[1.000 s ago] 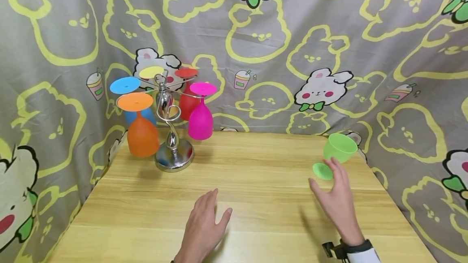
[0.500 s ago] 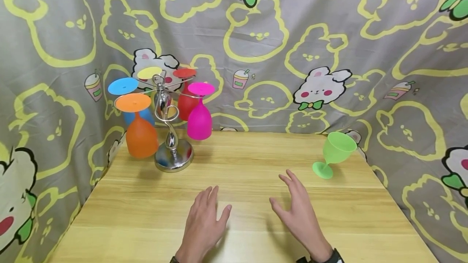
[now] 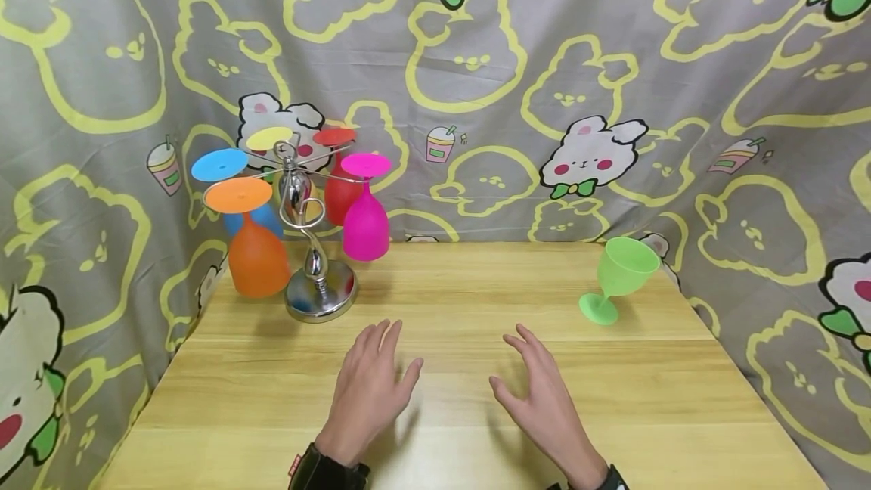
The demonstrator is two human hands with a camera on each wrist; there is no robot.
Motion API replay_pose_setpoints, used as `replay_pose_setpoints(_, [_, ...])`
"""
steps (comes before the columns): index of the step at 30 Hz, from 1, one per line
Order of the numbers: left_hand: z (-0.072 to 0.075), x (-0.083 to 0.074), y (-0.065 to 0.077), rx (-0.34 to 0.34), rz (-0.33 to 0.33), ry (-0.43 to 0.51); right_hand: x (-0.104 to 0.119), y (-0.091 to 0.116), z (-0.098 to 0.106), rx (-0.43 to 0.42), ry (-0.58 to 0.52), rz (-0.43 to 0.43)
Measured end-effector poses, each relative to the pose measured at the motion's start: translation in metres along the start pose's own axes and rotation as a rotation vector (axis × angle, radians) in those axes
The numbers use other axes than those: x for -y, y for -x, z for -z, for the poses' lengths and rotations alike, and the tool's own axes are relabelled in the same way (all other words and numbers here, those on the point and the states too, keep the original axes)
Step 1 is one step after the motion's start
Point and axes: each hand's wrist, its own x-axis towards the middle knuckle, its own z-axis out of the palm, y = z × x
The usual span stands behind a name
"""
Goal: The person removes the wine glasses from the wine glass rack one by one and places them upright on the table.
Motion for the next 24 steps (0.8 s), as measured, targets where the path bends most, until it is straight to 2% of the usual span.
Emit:
replay_pose_setpoints(5, [0.019,-0.003,-0.02,-0.066,-0.062,0.01,-0.001,0.002,-0.001,0.009,-0.007,-0.011])
replay_pose_setpoints(12, [0.052,-0.004,-0.053,-0.241,-0.208,0.062,-0.003,0.004,-0.001,0.021,-0.003,-0.017])
replay_pose_setpoints(15, [0.067,-0.004,-0.069,-0.292,-0.253,0.046,-0.004,0.004,-0.001,0.025,-0.004,-0.021])
replay_pose_setpoints(24, [0.109,-0.016,-0.124,-0.365,-0.337,-0.004,-0.003,0.004,-0.001,0.03,-0.007,-0.023])
